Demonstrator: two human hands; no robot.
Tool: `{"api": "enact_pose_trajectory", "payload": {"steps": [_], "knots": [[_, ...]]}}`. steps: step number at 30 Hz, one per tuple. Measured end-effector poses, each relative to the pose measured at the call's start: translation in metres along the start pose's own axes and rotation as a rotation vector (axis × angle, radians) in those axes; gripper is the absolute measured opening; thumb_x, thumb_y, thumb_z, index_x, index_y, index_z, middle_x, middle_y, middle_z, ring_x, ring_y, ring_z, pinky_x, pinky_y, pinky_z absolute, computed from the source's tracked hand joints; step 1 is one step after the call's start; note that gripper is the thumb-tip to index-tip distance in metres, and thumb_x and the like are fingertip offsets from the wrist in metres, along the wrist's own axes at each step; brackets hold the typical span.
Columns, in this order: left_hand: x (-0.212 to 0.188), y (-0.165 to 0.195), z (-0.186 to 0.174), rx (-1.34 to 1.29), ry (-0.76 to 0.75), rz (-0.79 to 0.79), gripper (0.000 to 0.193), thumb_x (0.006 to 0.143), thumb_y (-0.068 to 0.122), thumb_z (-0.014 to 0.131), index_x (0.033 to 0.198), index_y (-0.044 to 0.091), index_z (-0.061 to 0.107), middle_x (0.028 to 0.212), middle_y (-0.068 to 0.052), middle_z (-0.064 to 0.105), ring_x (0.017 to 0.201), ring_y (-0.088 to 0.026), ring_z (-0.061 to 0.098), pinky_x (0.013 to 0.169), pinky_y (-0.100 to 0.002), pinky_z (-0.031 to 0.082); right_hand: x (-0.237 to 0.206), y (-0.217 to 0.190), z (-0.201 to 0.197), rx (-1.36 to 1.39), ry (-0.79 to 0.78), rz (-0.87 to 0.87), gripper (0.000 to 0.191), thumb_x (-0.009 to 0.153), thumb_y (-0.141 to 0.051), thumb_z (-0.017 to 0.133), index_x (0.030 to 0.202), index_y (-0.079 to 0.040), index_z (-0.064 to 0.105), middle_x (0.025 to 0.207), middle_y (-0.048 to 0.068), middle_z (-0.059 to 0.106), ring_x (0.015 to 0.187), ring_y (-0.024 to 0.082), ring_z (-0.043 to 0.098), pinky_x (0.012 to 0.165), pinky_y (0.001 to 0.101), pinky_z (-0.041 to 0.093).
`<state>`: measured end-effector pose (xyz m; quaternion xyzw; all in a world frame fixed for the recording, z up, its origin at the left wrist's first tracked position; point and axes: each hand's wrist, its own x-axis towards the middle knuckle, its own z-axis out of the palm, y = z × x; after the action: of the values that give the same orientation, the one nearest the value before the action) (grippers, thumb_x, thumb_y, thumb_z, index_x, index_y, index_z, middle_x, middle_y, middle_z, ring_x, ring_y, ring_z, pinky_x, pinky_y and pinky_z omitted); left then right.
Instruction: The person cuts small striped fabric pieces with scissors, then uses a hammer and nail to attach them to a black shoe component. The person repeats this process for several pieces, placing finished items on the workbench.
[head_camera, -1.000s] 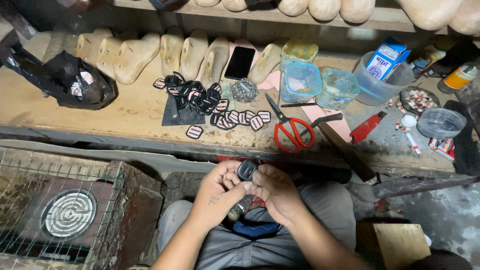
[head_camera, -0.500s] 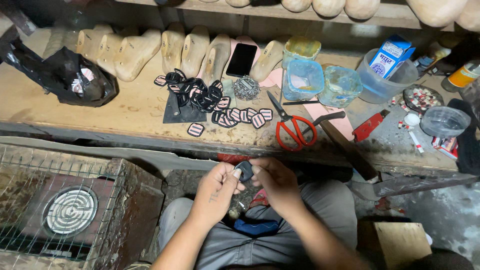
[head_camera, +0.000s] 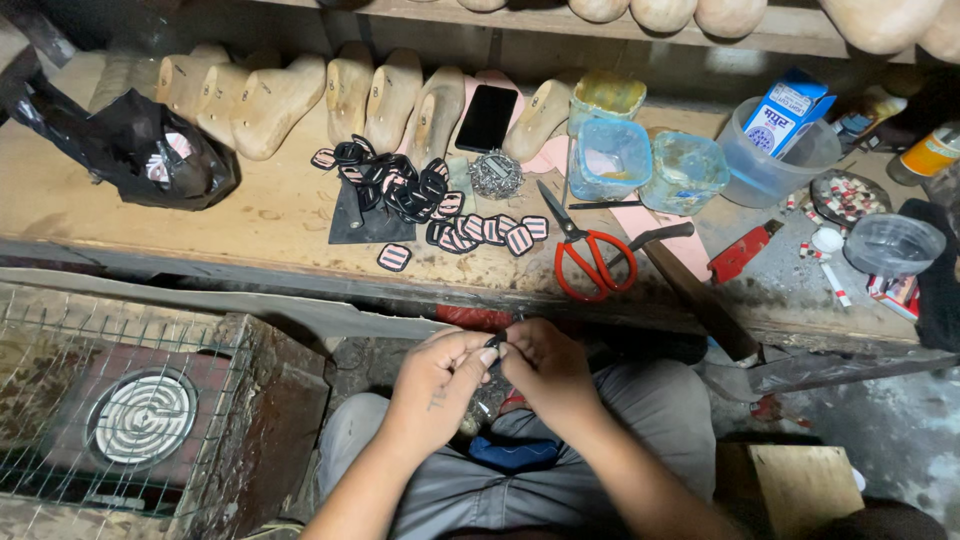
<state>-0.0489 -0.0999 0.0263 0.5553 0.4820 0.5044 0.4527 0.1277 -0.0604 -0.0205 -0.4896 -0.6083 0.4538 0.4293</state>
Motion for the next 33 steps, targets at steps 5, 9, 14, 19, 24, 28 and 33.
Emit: {"api": "enact_pose_trajectory", "payload": {"steps": [5, 9, 14, 19, 24, 28, 33], "knots": [[0.002, -0.005, 0.007, -0.116, 0.083, -0.065, 0.019, 0.095, 0.004, 0.064, 0.112, -0.002, 0.071, 0.084, 0.000, 0.068, 0.068, -0.004, 0.060, 0.061, -0.021, 0.049, 0.002, -0.005, -0.004, 0.209, -0.073, 0.069, 0.017, 0.087, -0.005, 0.072, 0.102, -0.001, 0.066, 0.089, 0.002, 0.072, 0.079, 0.005, 0.066, 0.070, 0.0226, 0.057], [0.005, -0.012, 0.005, -0.208, 0.078, -0.173, 0.026, 0.092, 0.002, 0.067, 0.118, -0.002, 0.070, 0.071, 0.003, 0.064, 0.060, -0.001, 0.051, 0.054, -0.019, 0.040, 0.004, -0.015, -0.014, 0.269, -0.189, 0.362, 0.016, 0.088, -0.006, 0.074, 0.102, 0.000, 0.069, 0.082, 0.009, 0.072, 0.069, 0.014, 0.064, 0.060, 0.0285, 0.052], [0.008, -0.016, 0.002, -0.239, -0.019, -0.211, 0.028, 0.091, 0.001, 0.066, 0.118, -0.001, 0.067, 0.070, 0.004, 0.067, 0.060, -0.001, 0.055, 0.054, -0.019, 0.041, 0.006, -0.020, -0.018, 0.515, -0.272, 0.410, 0.025, 0.082, -0.004, 0.070, 0.107, -0.003, 0.074, 0.093, 0.004, 0.078, 0.077, 0.012, 0.070, 0.071, 0.0275, 0.059], [0.012, -0.021, 0.004, -0.233, -0.073, -0.230, 0.031, 0.092, 0.001, 0.068, 0.122, -0.001, 0.067, 0.069, 0.002, 0.061, 0.060, -0.001, 0.050, 0.053, -0.018, 0.037, 0.005, -0.003, -0.028, 0.517, -0.289, 0.285, 0.017, 0.083, -0.001, 0.075, 0.100, 0.003, 0.074, 0.088, 0.008, 0.076, 0.079, 0.014, 0.070, 0.076, 0.0294, 0.057], [0.025, -0.023, 0.010, -0.329, -0.062, -0.235, 0.026, 0.089, 0.002, 0.069, 0.114, -0.002, 0.068, 0.084, 0.001, 0.070, 0.069, -0.003, 0.064, 0.062, -0.020, 0.050, 0.012, 0.017, -0.031, 0.370, -0.215, 0.266, 0.011, 0.087, -0.006, 0.075, 0.094, 0.002, 0.073, 0.083, 0.005, 0.073, 0.075, 0.012, 0.067, 0.071, 0.0264, 0.053], [0.038, -0.020, 0.019, 0.106, 0.004, -0.129, 0.015, 0.088, 0.005, 0.074, 0.102, 0.001, 0.076, 0.081, -0.007, 0.069, 0.068, -0.014, 0.057, 0.061, -0.029, 0.047, 0.018, 0.009, -0.036, 0.005, -0.065, 0.108, 0.020, 0.085, -0.014, 0.077, 0.100, -0.003, 0.071, 0.088, 0.004, 0.072, 0.080, 0.014, 0.066, 0.073, 0.0292, 0.054], [0.074, -0.022, 0.005, 0.616, 0.220, 0.411, 0.012, 0.084, 0.003, 0.069, 0.095, 0.003, 0.075, 0.103, -0.011, 0.073, 0.095, -0.032, 0.067, 0.083, -0.040, 0.054, 0.037, -0.022, -0.100, -0.879, 0.267, -0.542, 0.044, 0.084, -0.028, 0.080, 0.117, -0.005, 0.064, 0.109, 0.017, 0.068, 0.107, 0.038, 0.062, 0.095, 0.0501, 0.045]]}}
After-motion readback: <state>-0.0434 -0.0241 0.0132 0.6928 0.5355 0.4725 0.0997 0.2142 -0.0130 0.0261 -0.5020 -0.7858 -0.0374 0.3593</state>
